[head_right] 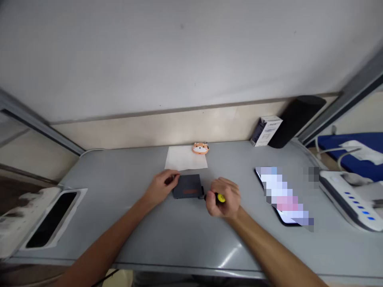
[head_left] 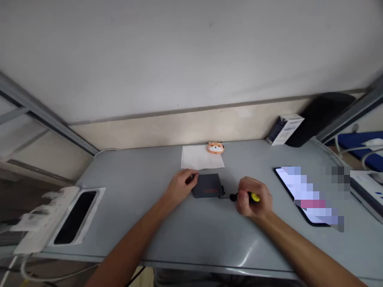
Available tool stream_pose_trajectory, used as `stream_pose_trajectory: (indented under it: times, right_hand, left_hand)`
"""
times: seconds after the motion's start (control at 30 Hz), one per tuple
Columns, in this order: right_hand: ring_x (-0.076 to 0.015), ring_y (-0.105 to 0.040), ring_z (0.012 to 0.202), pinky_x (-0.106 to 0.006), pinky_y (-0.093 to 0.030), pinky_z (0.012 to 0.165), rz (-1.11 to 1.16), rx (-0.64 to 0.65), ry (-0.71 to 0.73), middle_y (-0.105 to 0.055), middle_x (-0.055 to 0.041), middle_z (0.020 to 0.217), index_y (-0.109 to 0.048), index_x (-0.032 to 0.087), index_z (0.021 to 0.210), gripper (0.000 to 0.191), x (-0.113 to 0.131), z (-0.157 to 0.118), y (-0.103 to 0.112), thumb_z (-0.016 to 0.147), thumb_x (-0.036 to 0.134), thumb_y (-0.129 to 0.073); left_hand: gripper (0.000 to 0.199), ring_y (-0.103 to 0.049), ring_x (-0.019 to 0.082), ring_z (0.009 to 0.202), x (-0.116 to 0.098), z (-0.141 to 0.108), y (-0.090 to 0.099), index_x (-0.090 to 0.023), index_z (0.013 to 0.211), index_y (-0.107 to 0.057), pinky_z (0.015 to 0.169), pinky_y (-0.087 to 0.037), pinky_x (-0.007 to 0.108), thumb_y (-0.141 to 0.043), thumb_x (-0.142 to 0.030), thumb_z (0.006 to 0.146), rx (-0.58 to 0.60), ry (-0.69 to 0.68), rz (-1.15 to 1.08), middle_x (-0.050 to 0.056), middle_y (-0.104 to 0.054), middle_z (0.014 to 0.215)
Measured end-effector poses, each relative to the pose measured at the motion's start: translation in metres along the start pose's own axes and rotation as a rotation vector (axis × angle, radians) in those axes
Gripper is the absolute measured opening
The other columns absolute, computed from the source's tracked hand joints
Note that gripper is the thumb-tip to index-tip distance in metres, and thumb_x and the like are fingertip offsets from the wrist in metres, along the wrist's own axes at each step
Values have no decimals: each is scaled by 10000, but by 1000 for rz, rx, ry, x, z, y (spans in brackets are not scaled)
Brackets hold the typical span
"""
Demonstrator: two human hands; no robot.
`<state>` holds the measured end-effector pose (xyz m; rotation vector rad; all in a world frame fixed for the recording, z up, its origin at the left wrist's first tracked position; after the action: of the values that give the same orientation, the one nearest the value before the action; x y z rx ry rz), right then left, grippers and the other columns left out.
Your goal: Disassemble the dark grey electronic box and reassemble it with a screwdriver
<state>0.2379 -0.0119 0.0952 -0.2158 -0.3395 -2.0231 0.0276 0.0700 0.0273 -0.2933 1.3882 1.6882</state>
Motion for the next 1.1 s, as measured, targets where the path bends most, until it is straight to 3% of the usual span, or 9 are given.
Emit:
stream_pose_trajectory:
  times: [0.23,0.43,0.6,0.8,0.97,1.1]
  right_hand:
    - [-139,-440,455,-302,-373,471,66,-161,-105,-524,30,620,-559,247,930,66,-11,-29,4,958,189,-574]
    - [-146,-571,527,-274,-473,502,179,57,-94,-598,10,662,-576,250,972,82,14,-13,-22,1032,280,-528]
    - [-137,-591,539,-254,-485,512,142,172,-66,-641,10,682,-570,259,984,43,19,-8,-32,1017,244,-547]
    - [-145,-581,541,-262,-477,509,184,154,-106,-631,12,677,-576,261,1015,77,14,-15,-29,983,193,-562]
    - [-140,-616,557,-255,-508,520,151,54,-229,-646,14,695,-575,257,986,97,3,-15,-21,977,163,-553]
    - [-126,-629,558,-234,-501,516,126,101,-273,-678,22,714,-562,257,992,105,2,-10,-26,986,153,-555]
  left_hand:
    - [151,-682,155,831,-9,-2,6,-236,1093,-704,815,-584,293,-567,-220,1032,-65,-121,64,32,-733,972]
    - [211,-678,151,893,-19,-4,16,-233,1178,-662,786,-576,271,-479,-203,1078,-125,-197,77,48,-713,1017]
    - [217,-675,157,904,-24,-3,23,-223,1173,-662,805,-580,286,-471,-184,1078,-154,-279,110,52,-708,990]
    - [214,-680,155,893,-30,-4,27,-212,1114,-671,810,-583,291,-484,-129,1051,-178,-377,109,50,-709,966]
    - [183,-681,181,875,-50,-7,25,-195,1092,-677,794,-587,322,-519,-143,1018,-85,-474,113,68,-713,953]
    - [192,-678,188,851,-53,-7,24,-193,1068,-689,776,-588,332,-509,-159,1012,-40,-493,119,75,-714,941]
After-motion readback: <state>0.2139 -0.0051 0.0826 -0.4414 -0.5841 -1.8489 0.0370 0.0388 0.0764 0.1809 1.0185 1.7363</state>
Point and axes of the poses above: each hand's wrist, its own z-axis towards the middle knuckle, its own y-axis out of the back of the hand, x = y × z, the point moved 8 cm from there along z, towards the middle knuckle
